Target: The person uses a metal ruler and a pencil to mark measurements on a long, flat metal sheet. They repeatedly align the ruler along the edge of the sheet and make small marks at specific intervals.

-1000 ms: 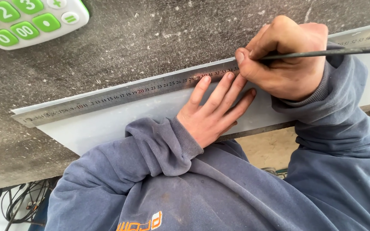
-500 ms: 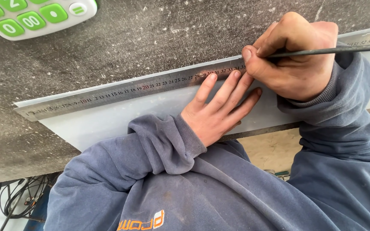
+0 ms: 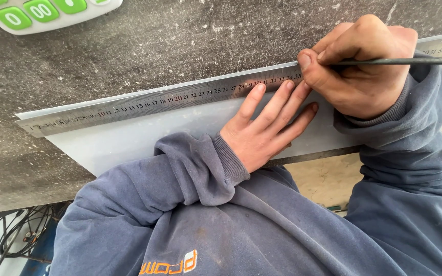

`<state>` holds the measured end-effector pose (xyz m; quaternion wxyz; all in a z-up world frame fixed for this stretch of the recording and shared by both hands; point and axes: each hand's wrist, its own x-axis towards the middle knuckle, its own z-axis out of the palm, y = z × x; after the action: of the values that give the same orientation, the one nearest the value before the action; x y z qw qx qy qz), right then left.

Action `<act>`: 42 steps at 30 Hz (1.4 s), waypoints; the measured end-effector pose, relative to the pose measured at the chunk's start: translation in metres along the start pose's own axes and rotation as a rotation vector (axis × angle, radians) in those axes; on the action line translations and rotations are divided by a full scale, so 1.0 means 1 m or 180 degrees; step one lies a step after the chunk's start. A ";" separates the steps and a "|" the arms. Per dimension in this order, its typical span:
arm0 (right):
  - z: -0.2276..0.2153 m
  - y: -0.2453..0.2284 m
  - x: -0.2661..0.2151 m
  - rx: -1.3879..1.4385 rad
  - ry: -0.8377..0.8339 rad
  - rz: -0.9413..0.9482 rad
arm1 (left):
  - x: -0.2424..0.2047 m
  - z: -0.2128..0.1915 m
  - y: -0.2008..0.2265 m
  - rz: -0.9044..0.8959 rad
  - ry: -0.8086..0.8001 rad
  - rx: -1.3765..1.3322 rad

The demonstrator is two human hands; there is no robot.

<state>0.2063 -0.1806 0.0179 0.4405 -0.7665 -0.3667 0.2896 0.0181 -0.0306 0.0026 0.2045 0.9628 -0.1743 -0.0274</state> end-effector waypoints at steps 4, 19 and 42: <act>-0.001 0.001 -0.002 0.0066 0.0078 -0.0037 | 0.000 0.000 0.000 -0.0005 0.0012 -0.0009; 0.002 0.002 -0.007 0.0061 0.0069 0.0023 | -0.001 0.002 0.001 0.0008 -0.0024 0.0052; 0.002 0.000 -0.005 0.0130 0.0147 0.0038 | -0.001 0.002 0.001 0.0024 -0.0034 0.0063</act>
<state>0.2017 -0.1840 0.0177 0.4627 -0.7660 -0.3459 0.2819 0.0165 -0.0316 0.0011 0.1942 0.9640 -0.1793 -0.0301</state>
